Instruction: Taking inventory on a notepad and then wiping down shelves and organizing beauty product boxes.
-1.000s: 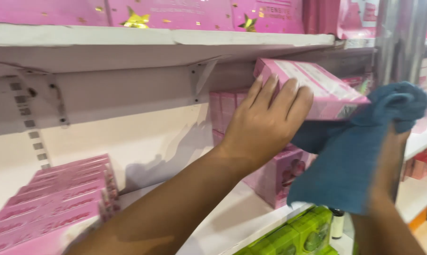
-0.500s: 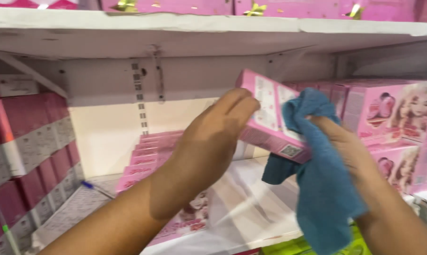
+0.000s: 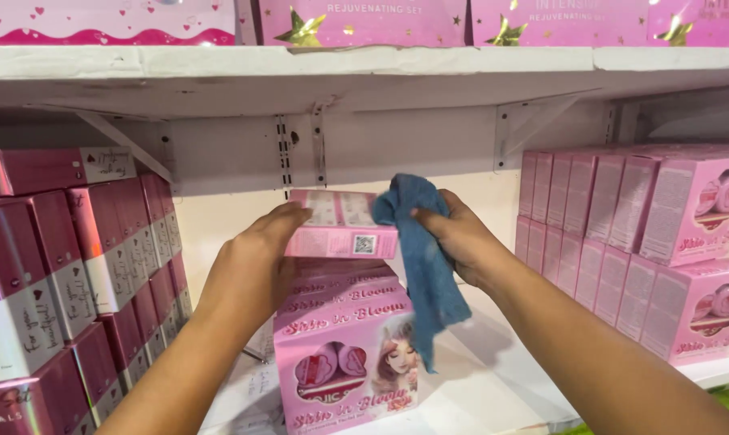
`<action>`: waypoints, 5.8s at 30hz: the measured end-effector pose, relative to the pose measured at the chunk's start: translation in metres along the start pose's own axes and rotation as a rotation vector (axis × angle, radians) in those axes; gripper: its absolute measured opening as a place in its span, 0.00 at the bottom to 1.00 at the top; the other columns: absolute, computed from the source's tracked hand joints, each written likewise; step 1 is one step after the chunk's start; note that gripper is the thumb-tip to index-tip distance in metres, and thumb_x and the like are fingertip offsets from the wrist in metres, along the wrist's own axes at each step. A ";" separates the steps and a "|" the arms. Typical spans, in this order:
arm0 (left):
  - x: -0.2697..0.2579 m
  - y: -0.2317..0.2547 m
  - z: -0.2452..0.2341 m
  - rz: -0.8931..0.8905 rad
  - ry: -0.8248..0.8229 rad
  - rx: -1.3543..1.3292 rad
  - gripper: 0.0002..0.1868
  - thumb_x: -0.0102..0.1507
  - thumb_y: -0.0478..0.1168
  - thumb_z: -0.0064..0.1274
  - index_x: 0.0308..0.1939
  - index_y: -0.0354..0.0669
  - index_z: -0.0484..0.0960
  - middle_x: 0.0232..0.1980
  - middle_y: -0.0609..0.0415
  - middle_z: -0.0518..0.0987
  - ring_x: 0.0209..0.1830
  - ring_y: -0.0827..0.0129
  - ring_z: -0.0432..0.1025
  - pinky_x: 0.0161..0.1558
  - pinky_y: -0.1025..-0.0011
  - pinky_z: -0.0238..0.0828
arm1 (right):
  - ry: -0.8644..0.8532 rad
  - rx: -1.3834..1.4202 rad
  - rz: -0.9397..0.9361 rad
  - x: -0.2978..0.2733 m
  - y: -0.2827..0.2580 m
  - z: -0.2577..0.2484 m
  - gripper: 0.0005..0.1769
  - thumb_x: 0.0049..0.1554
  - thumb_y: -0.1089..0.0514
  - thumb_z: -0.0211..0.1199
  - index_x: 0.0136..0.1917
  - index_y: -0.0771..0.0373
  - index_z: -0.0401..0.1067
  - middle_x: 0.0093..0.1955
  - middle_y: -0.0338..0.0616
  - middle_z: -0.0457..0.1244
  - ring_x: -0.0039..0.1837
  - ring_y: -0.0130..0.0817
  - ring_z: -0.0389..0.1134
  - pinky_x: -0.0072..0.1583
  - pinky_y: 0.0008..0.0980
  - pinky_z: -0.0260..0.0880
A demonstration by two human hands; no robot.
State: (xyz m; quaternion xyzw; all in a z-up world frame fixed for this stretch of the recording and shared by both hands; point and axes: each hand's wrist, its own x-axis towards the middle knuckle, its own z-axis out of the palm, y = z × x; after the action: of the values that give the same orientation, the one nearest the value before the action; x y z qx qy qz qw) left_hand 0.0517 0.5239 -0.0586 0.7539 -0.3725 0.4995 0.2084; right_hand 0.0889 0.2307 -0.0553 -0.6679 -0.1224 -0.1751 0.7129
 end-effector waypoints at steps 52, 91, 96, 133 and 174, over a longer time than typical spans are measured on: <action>0.184 0.297 0.339 -0.788 -0.247 -0.784 0.75 0.35 0.63 0.76 0.76 0.39 0.49 0.74 0.35 0.53 0.75 0.38 0.51 0.70 0.47 0.57 | 0.817 -0.496 -0.862 -0.102 0.019 -0.322 0.18 0.71 0.60 0.49 0.72 0.68 0.56 0.65 0.47 0.62 0.66 0.33 0.63 0.69 0.33 0.61; 0.112 0.257 0.232 -0.646 0.335 -1.256 0.54 0.44 0.45 0.72 0.66 0.28 0.56 0.57 0.40 0.76 0.54 0.62 0.76 0.54 0.67 0.76 | 0.738 -0.496 -1.222 -0.115 0.043 -0.287 0.26 0.70 0.69 0.43 0.79 0.66 0.43 0.63 0.43 0.54 0.62 0.29 0.57 0.70 0.27 0.58; 0.093 0.243 0.202 -0.574 0.452 -1.323 0.51 0.47 0.44 0.71 0.65 0.28 0.57 0.57 0.41 0.75 0.53 0.64 0.76 0.53 0.69 0.77 | 0.753 -0.531 -1.162 -0.117 0.052 -0.221 0.26 0.70 0.69 0.44 0.78 0.68 0.41 0.68 0.47 0.54 0.67 0.33 0.57 0.74 0.31 0.55; 0.010 0.120 0.024 -0.622 0.420 -1.533 0.65 0.58 0.42 0.64 0.81 0.45 0.25 0.75 0.29 0.62 0.72 0.46 0.65 0.68 0.55 0.60 | -0.116 0.676 0.190 -0.041 -0.023 0.014 0.32 0.47 0.43 0.59 0.64 0.54 0.71 0.63 0.48 0.67 0.63 0.51 0.68 0.63 0.70 0.61; 0.009 -0.024 0.043 -0.382 0.231 -0.713 0.58 0.59 0.40 0.65 0.81 0.45 0.37 0.68 0.42 0.75 0.64 0.63 0.75 0.61 0.69 0.72 | -0.399 -0.485 0.341 0.075 -0.077 0.080 0.36 0.52 0.29 0.54 0.66 0.50 0.71 0.56 0.53 0.72 0.48 0.50 0.76 0.48 0.62 0.78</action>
State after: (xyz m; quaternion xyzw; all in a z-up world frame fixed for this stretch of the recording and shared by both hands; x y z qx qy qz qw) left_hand 0.0986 0.5063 -0.0667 0.6290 -0.3497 0.3728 0.5857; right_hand 0.1298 0.3007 0.0514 -0.8497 -0.1007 0.0563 0.5145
